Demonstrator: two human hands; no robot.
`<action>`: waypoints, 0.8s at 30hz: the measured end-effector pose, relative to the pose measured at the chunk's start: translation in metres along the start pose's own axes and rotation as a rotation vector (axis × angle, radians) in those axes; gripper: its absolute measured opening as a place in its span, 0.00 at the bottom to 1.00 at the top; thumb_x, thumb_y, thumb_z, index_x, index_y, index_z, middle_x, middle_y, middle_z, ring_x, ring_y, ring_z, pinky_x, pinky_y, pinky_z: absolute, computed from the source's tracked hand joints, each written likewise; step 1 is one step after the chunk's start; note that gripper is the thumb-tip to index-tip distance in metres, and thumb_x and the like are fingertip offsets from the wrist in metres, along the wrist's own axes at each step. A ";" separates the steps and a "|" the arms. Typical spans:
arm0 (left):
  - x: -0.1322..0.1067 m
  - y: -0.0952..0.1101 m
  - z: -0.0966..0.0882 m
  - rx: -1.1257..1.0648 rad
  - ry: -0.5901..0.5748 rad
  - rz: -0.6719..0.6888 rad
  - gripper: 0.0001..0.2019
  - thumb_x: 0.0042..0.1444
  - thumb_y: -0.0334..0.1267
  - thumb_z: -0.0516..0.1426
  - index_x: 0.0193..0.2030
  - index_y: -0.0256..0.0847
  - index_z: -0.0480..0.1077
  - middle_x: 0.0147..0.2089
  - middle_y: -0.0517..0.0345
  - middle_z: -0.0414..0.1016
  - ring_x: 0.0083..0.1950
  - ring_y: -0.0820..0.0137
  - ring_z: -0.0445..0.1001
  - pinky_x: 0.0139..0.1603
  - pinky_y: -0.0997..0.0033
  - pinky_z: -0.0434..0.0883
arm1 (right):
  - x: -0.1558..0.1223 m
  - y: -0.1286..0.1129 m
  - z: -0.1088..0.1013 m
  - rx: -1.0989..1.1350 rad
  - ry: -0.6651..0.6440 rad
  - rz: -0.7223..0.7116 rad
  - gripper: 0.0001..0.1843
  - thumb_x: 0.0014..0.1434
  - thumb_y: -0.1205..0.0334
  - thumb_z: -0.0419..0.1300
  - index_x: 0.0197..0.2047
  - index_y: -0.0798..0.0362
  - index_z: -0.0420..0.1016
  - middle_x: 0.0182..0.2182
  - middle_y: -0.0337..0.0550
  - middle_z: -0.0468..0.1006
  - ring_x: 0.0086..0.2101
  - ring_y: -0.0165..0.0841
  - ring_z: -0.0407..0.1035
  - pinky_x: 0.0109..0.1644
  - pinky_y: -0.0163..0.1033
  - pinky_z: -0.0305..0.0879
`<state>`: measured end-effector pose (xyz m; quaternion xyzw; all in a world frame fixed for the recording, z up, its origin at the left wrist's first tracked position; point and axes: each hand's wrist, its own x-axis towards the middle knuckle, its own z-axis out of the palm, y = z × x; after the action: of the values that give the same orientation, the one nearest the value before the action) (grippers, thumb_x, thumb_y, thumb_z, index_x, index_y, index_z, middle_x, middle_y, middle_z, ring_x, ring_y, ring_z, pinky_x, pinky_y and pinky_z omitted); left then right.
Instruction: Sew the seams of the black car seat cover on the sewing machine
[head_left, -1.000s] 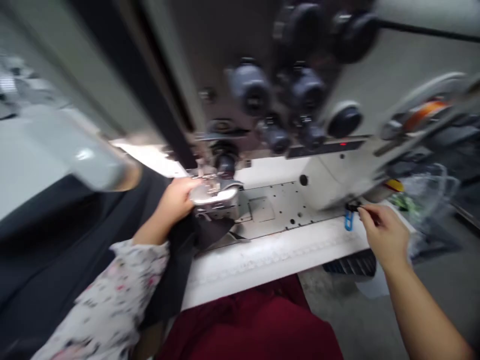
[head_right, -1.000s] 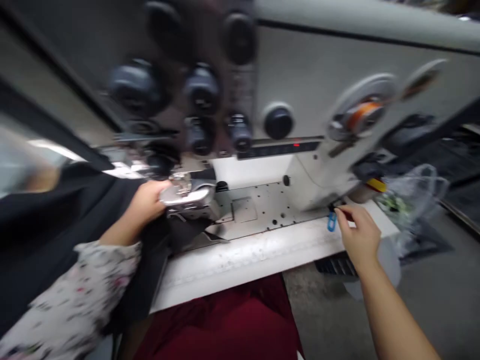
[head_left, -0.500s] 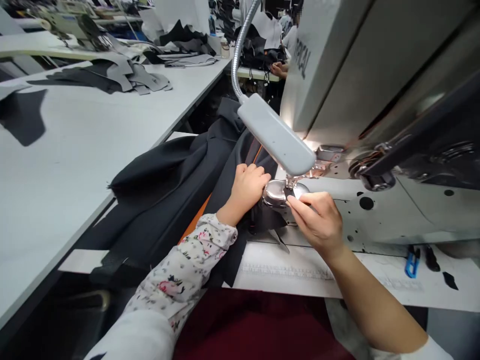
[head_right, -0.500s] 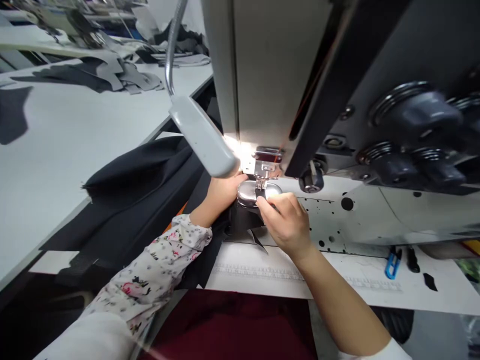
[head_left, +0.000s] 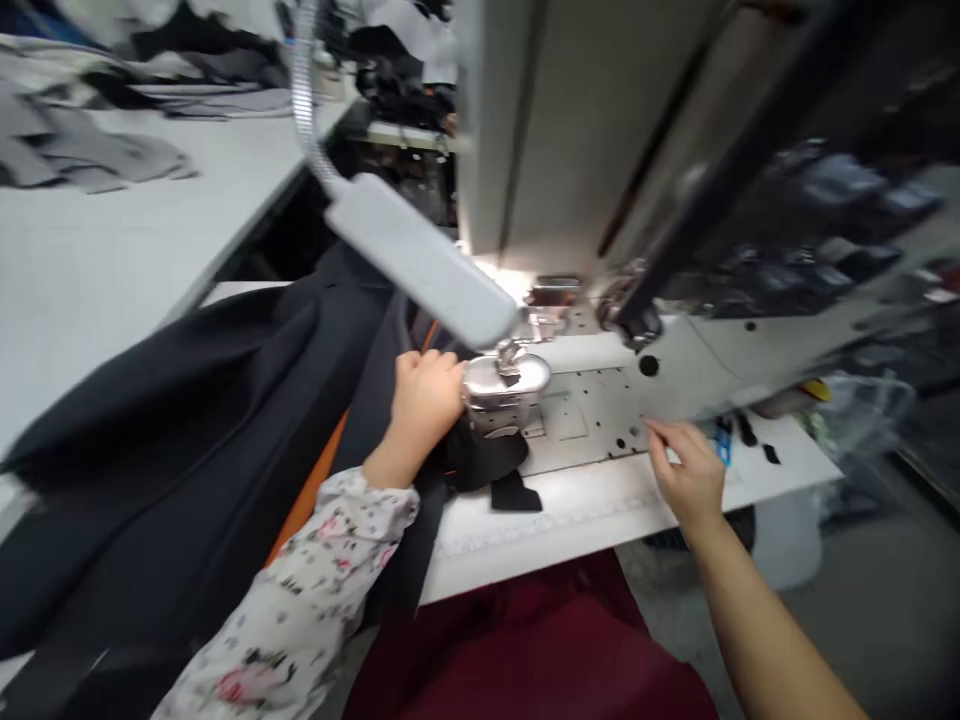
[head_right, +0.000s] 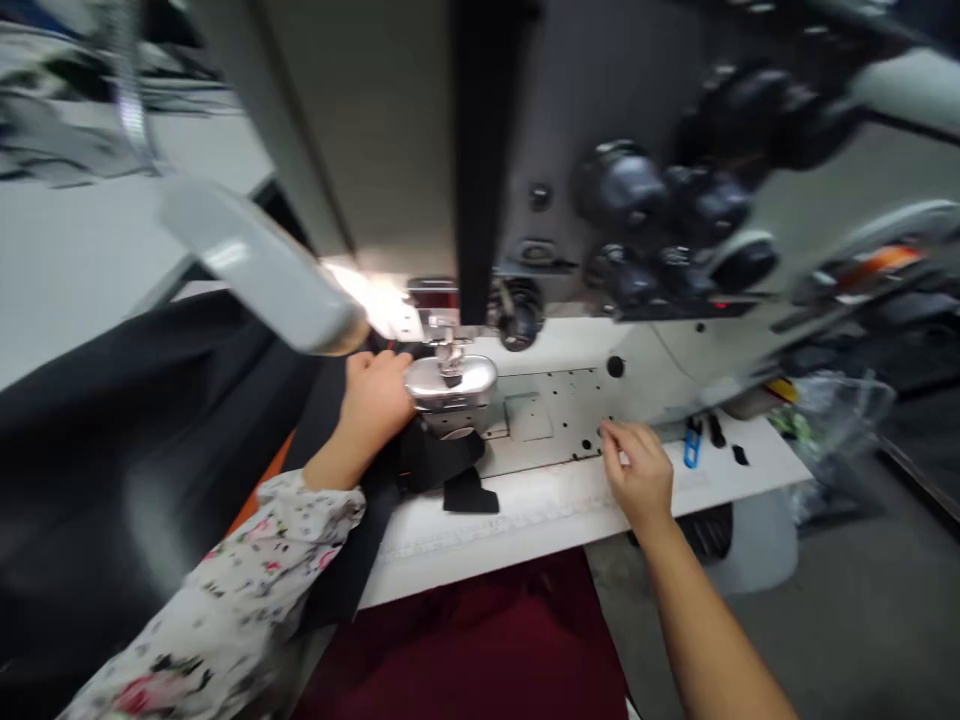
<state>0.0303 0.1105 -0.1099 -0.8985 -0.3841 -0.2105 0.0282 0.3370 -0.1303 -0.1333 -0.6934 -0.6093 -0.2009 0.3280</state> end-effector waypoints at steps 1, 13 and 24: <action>0.000 -0.001 -0.002 -0.006 0.000 0.007 0.10 0.63 0.34 0.52 0.35 0.40 0.74 0.36 0.47 0.77 0.41 0.57 0.69 0.46 0.53 0.57 | -0.015 0.027 -0.007 -0.082 -0.003 0.098 0.10 0.69 0.63 0.57 0.46 0.53 0.80 0.38 0.48 0.82 0.39 0.38 0.75 0.48 0.45 0.72; 0.010 -0.008 -0.015 -0.044 -0.027 -0.031 0.15 0.64 0.39 0.51 0.32 0.40 0.77 0.34 0.47 0.81 0.40 0.56 0.76 0.48 0.51 0.55 | -0.054 0.168 -0.028 -0.374 -0.348 0.729 0.21 0.56 0.52 0.62 0.46 0.60 0.76 0.37 0.54 0.77 0.43 0.46 0.73 0.53 0.55 0.69; 0.032 -0.002 0.001 -0.089 0.092 -0.120 0.21 0.73 0.45 0.51 0.36 0.40 0.81 0.34 0.53 0.83 0.36 0.63 0.77 0.50 0.53 0.56 | -0.008 0.025 0.017 0.059 -0.259 0.431 0.30 0.66 0.43 0.48 0.54 0.59 0.75 0.37 0.54 0.80 0.32 0.43 0.73 0.40 0.48 0.72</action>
<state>0.0489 0.1333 -0.0983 -0.8637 -0.4257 -0.2698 -0.0066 0.3584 -0.1251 -0.1559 -0.8173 -0.4900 -0.0179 0.3026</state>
